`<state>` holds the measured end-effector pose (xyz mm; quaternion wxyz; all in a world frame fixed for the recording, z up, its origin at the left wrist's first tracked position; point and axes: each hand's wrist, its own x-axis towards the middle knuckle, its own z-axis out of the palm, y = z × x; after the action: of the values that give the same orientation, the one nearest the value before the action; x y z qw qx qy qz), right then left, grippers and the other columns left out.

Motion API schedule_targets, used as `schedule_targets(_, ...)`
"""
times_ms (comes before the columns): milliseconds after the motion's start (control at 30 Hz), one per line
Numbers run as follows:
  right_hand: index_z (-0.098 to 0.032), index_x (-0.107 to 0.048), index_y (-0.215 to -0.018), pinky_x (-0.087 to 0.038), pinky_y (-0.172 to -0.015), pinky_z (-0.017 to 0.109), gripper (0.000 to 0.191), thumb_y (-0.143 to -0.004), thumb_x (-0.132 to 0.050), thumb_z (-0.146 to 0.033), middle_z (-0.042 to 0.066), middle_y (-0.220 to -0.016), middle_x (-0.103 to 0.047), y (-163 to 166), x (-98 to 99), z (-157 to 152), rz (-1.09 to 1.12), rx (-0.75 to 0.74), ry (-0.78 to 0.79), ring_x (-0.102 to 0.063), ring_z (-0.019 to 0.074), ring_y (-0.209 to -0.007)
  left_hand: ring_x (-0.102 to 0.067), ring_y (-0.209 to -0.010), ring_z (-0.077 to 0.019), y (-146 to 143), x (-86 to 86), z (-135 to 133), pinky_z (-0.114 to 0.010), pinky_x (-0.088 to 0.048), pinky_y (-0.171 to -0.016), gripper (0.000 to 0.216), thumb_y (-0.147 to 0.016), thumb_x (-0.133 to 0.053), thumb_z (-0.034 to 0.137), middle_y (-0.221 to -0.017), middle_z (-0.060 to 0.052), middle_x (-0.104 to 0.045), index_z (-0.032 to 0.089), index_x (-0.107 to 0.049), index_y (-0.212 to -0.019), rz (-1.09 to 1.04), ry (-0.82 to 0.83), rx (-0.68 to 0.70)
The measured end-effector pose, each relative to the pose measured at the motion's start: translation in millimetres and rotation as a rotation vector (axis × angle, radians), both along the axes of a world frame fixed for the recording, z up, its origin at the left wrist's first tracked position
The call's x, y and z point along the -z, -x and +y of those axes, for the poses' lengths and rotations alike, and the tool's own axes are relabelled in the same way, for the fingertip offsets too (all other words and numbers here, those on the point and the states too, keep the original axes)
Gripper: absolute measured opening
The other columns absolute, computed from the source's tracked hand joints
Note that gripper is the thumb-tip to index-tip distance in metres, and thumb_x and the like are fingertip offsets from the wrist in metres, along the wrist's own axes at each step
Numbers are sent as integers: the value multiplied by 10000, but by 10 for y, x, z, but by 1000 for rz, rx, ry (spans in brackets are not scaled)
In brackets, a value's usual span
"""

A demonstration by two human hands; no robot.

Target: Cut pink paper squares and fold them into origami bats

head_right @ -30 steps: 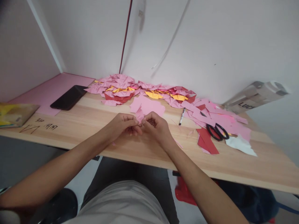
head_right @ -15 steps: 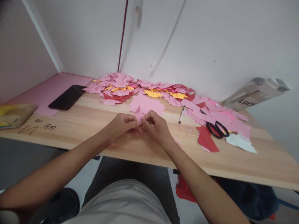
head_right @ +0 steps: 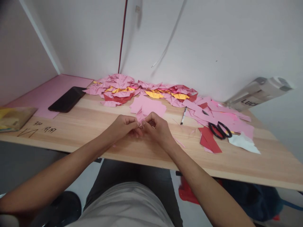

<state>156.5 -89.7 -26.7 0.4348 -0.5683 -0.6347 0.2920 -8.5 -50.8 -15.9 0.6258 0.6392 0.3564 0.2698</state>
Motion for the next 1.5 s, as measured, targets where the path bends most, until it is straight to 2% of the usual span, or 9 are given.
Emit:
schedule_targets(267, -205, -519, -731, -404, -559, 262, 146, -827, -579, -297, -4, -662, -604, -17, 24, 20, 39, -17, 3, -536, 136, -611, -647, -621, -140, 14, 24, -26, -216, -482, -579, 165, -792, -580, 263, -689, -55, -707, 132, -641, -714, 41, -141, 17)
schedule_targets(533, -202, -522, -721, -405, -555, 258, 153, -812, -598, -299, -2, -673, -602, -11, -8, 11, 72, -21, 4, -538, 132, -617, -661, -631, -160, 9, 24, -35, -261, -525, -616, 194, -815, -561, 249, -685, -53, -702, 137, -658, -690, -35, -117, 35)
schedule_targets(733, -201, -523, -723, -404, -560, 259, 159, -810, -604, -307, -2, -682, -594, -1, -14, 5, 94, -28, -1, -531, 126, -612, -638, -583, -133, 11, -25, -40, -238, -501, -598, 195, -806, -570, 233, -672, -50, -704, 131, -674, -676, -28, -51, 15)
schedule_targets(933, -211, -491, -823, -428, -581, 256, 212, -788, -633, -365, -5, -732, -589, -2, -4, 32, 251, -70, 41, -554, 132, -659, -607, -561, -109, 20, -24, -15, -202, -466, -561, 167, -771, -566, 182, -630, -31, -689, 125, -657, -643, -26, -83, -35)
schedule_targets(1033, -211, -477, -790, -376, -531, 242, 220, -813, -593, -397, -28, -675, -535, -20, -8, 44, 141, -65, 71, -489, 114, -591, -599, -568, -102, 27, -24, -12, -196, -459, -568, 166, -777, -558, 187, -643, -27, -690, 128, -657, -657, -45, -129, -19)
schedule_targets(1133, -210, -432, -676, -297, -496, 238, 279, -844, -541, -404, -58, -581, -400, -35, -11, 44, -40, -77, 26, -366, 98, -530, -593, -563, -100, 23, -33, -21, -190, -445, -557, 170, -787, -551, 205, -636, -27, -687, 131, -661, -680, -34, -130, 14)
schedule_targets(1200, -207, -418, -650, -279, -497, 239, 304, -859, -521, -404, -61, -571, -368, -41, -7, 41, -62, -119, 10, -339, 96, -528, -583, -551, -98, 21, -38, -28, -191, -442, -554, 166, -780, -549, 196, -627, -30, -684, 129, -656, -673, -30, -115, 30)
schedule_targets(1333, -201, -483, -696, -318, -523, 238, 281, -870, -518, -419, -45, -610, -450, -54, 2, 34, 18, -205, 33, -403, 103, -560, -558, -530, -92, 23, -48, -28, -193, -438, -552, 149, -751, -544, 164, -610, -33, -676, 129, -616, -626, -50, -61, 54)
schedule_targets(1500, -204, -502, -690, -374, -550, 247, 306, -890, -494, -435, -13, -657, -559, -76, 12, 32, 89, -228, 74, -482, 115, -582, -537, -506, -98, 29, -73, -10, -204, -428, -535, 171, -744, -536, 173, -550, -29, -647, 138, -568, -580, -71, -15, 47)
